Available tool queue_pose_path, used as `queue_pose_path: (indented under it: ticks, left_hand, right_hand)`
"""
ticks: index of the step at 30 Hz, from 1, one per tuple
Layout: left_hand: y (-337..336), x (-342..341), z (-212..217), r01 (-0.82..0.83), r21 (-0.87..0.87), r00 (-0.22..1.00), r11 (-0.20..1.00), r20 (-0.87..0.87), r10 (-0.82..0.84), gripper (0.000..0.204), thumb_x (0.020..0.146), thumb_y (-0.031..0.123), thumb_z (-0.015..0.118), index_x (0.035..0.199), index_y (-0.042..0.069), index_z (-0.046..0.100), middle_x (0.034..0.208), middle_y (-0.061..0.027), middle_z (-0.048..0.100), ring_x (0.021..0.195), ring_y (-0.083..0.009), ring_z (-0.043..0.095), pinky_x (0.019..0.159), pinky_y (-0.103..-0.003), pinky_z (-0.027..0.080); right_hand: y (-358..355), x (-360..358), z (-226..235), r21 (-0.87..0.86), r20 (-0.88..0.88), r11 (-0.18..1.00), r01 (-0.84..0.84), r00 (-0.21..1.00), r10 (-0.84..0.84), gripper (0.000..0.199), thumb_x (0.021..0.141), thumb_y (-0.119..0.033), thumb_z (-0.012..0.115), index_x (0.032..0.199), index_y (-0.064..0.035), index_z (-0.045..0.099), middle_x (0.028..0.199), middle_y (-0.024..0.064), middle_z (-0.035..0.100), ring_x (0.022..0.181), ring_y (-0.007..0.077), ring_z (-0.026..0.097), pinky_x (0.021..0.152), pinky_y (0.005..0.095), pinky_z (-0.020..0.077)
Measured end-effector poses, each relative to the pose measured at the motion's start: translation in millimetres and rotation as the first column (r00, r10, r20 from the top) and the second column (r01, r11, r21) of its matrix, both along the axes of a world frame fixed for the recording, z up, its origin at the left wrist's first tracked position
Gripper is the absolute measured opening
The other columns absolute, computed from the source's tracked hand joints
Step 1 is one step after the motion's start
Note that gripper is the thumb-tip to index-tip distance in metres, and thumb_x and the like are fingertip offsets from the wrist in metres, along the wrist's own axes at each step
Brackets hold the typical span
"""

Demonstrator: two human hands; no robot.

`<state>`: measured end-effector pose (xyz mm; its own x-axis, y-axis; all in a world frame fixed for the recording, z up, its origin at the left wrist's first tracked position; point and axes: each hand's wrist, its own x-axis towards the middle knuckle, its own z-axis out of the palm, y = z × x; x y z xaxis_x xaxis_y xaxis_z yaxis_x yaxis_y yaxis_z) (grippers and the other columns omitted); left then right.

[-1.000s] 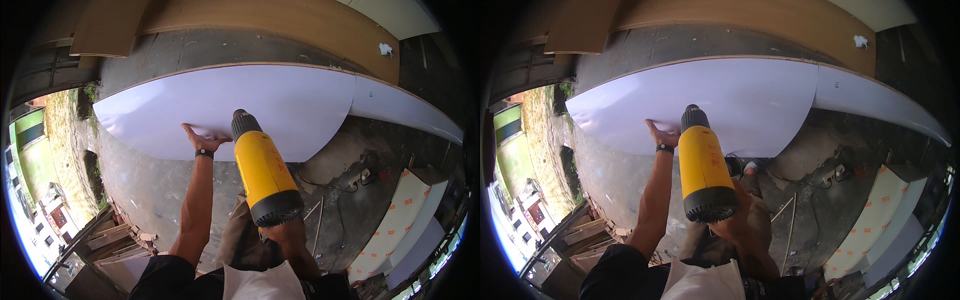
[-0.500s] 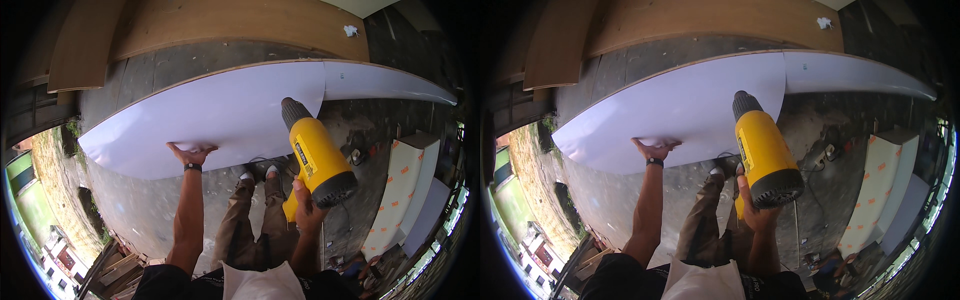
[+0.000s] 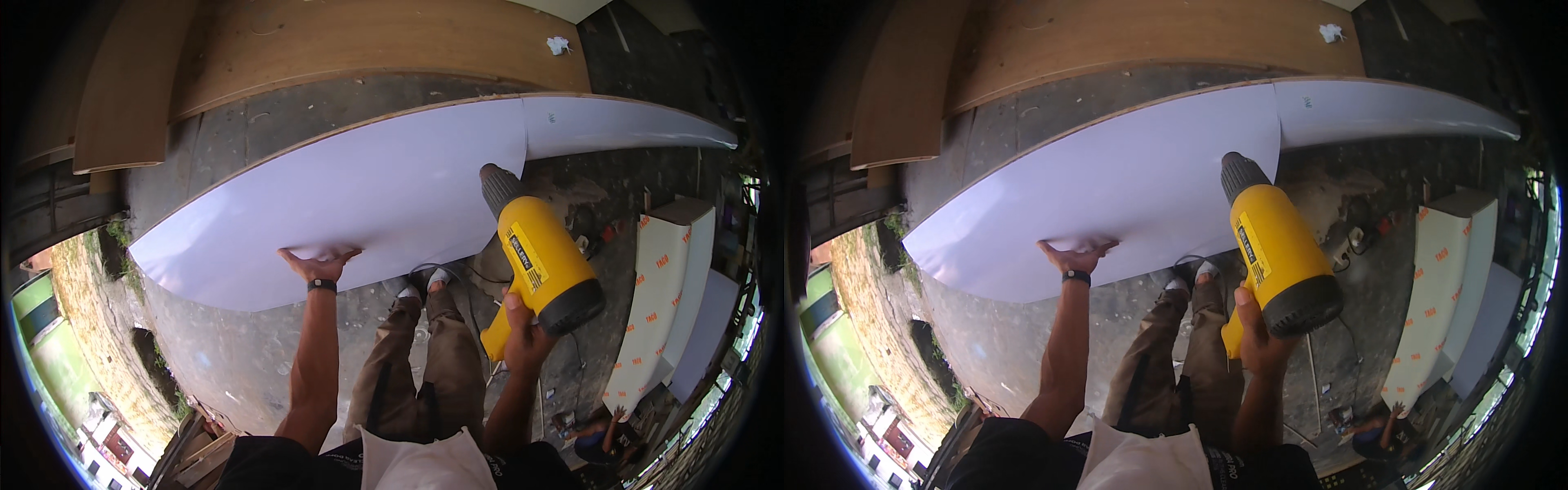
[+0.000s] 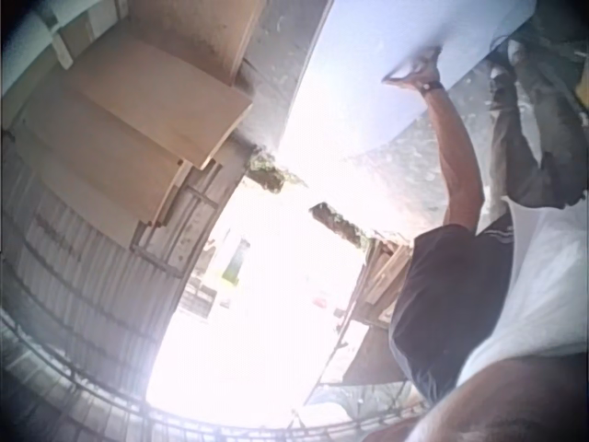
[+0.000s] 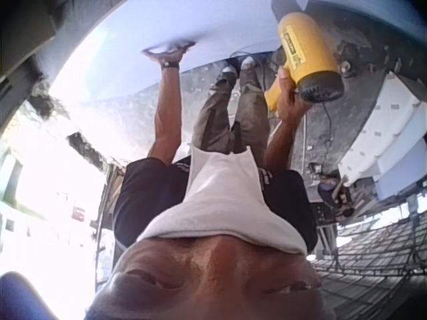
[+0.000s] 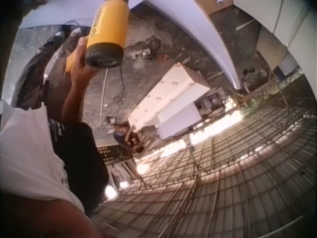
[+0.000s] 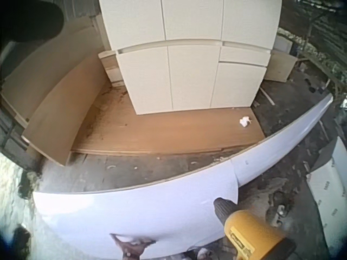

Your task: The person uses a yellow heat gun to apply heat to a large white plastic sheet resting on a wooden frame. They move the heat gun across the surface and use their hands to press and smooth the sheet as it becomes pliable.

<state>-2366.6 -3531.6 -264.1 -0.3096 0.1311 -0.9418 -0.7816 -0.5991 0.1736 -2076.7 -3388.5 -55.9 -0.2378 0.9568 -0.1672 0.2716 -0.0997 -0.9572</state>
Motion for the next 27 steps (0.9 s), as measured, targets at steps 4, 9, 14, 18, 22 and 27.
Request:
queue_pose_path:
  ticks: [4,9,14,18,22,27]
  left_hand:
    - [0.4,1.5,3.3,-0.010,0.010,1.000,1.000,0.001,0.010,0.130,0.074,0.090,0.048,0.159,0.013,-0.011,0.166,-0.0149,-0.013,0.151,-0.0407,-0.017,0.112,-0.079,0.002]
    - [-10.8,3.8,-2.9,-0.017,0.030,1.000,0.999,-0.007,0.017,0.131,0.073,0.090,0.050,0.159,0.013,-0.012,0.166,-0.0152,-0.013,0.151,-0.0410,-0.018,0.112,-0.079,0.002]
    - [-10.5,3.7,-12.6,-0.045,0.050,0.998,0.998,0.042,0.043,0.134,0.072,0.089,0.053,0.158,0.011,-0.012,0.166,-0.0168,-0.009,0.152,-0.0424,-0.011,0.111,-0.080,0.004]
    - [-14.9,4.2,-13.6,-0.028,0.008,1.000,1.000,-0.013,0.028,0.131,0.073,0.087,0.055,0.159,0.011,-0.008,0.165,-0.0184,0.004,0.149,-0.0465,0.014,0.109,-0.082,0.005]
    - [-12.9,3.2,-10.5,-0.028,0.010,0.999,1.000,-0.025,0.028,0.126,0.076,0.085,0.054,0.159,0.012,-0.008,0.165,-0.0172,0.003,0.149,-0.0465,0.013,0.108,-0.083,0.007]
    - [-16.2,4.4,-15.8,-0.030,-0.034,0.998,0.999,-0.049,0.028,0.128,0.075,0.087,0.054,0.159,0.013,-0.009,0.165,-0.0182,-0.002,0.151,-0.0468,0.007,0.107,-0.083,0.008]
  right_hand:
    - [2.9,-2.8,-2.4,0.038,0.020,0.999,-0.011,1.000,0.010,0.050,0.096,-0.009,0.064,0.137,0.0042,0.039,0.120,0.0188,0.059,0.101,0.0257,0.065,0.087,0.0383,0.0544]
    - [14.3,0.3,-5.6,0.059,0.110,0.996,0.063,0.992,-0.070,0.048,0.097,-0.016,0.063,0.136,0.0038,0.041,0.118,0.0201,0.061,0.098,0.0264,0.066,0.088,0.0395,0.0539]
    - [11.5,-0.6,-11.8,0.054,0.136,0.997,0.055,0.989,-0.062,0.052,0.097,-0.016,0.064,0.138,0.0047,0.041,0.121,0.0210,0.062,0.100,0.0267,0.067,0.090,0.0389,0.0537]
    - [-8.5,-15.6,-13.8,-0.027,0.032,0.995,-0.098,0.995,0.098,0.053,0.097,-0.012,0.064,0.141,0.0026,0.039,0.126,0.0203,0.059,0.103,0.0269,0.066,0.093,0.0393,0.0529]
    - [-24.3,-26.1,-7.9,-0.060,-0.008,0.949,-0.309,0.951,0.309,0.051,0.097,-0.007,0.062,0.142,0.0010,0.038,0.130,0.0198,0.057,0.107,0.0265,0.064,0.095,0.0400,0.0515]
    - [-24.5,-15.8,-9.9,-0.152,-0.011,0.939,-0.310,0.950,0.312,0.046,0.100,-0.014,0.060,0.139,0.0048,0.042,0.125,0.0209,0.061,0.107,0.0264,0.064,0.096,0.0393,0.0511]
